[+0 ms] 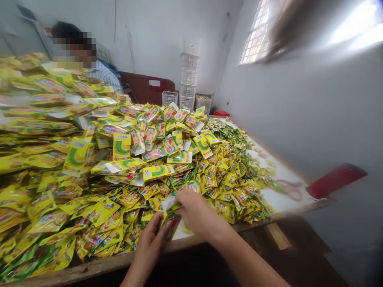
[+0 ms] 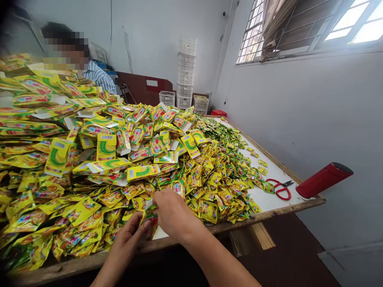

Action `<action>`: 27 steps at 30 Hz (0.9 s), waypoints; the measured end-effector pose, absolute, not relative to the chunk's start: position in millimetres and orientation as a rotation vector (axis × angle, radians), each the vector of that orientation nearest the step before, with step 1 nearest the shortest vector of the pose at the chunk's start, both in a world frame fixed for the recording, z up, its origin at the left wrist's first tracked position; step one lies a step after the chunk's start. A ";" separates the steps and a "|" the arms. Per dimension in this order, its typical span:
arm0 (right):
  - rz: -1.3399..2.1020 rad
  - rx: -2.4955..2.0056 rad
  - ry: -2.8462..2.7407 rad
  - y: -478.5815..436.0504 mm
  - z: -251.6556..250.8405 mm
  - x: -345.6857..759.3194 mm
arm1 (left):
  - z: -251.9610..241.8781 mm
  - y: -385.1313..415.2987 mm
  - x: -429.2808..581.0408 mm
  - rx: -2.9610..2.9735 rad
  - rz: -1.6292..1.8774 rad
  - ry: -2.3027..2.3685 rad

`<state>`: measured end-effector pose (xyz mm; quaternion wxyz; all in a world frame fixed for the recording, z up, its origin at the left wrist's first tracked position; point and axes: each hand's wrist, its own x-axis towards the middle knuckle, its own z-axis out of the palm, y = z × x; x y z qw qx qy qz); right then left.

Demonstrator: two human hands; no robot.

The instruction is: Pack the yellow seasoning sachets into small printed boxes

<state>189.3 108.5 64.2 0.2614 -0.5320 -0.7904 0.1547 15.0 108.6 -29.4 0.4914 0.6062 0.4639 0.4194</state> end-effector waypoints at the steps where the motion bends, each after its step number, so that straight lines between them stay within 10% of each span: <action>1: 0.392 -1.438 -2.171 109.1 65.2 186.9 | -31.5 108.9 14.0 1.448 1.038 1.125; 27: 0.573 -1.227 -2.109 103.0 25.7 175.2 | -15.6 110.4 12.7 1.258 0.917 1.004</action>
